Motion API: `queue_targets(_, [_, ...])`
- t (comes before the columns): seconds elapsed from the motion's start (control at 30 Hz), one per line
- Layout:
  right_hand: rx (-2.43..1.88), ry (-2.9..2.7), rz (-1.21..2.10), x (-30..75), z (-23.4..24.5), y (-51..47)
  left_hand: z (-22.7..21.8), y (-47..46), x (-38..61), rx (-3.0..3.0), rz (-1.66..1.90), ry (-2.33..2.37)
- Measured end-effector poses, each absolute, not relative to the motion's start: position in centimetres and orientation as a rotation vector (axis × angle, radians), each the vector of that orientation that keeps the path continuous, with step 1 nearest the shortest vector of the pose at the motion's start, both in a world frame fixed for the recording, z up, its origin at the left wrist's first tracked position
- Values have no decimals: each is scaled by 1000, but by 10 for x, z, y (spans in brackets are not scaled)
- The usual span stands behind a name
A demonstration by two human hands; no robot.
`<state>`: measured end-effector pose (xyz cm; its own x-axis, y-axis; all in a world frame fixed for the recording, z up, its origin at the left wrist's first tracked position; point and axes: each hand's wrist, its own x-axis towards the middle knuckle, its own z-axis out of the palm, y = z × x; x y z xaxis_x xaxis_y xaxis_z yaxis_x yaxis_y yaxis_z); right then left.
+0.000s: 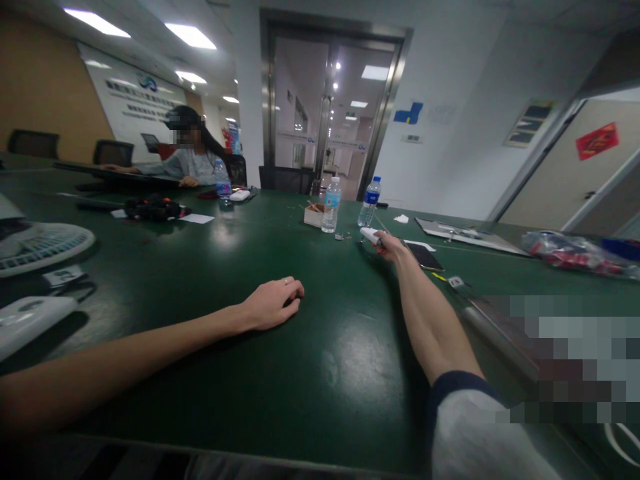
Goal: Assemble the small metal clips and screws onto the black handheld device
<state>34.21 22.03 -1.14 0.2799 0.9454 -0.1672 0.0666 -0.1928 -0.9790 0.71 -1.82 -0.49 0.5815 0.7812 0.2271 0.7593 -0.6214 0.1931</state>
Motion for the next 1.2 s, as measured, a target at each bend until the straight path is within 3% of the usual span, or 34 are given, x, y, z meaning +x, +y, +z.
queue_targets(0.1, [-1704,-1165,789,345,-7,216,-6,-18,7,2727,464,1311])
queue_targets(0.27, [-1963,-1897,-131,338,-7,203,-5,-18,7,2725,473,1307])
queue_targets(0.4, [-1886,-2080,-453,326,-12,192,-3,-19,7,2721,456,1318])
queue_targets(0.73, [-1783,-2188,-631,325,-12,186,-4,-18,7,2735,466,1314])
queue_targets(1.2, [-1784,-2118,-508,318,3,177,-6,-18,6,2717,478,1313])
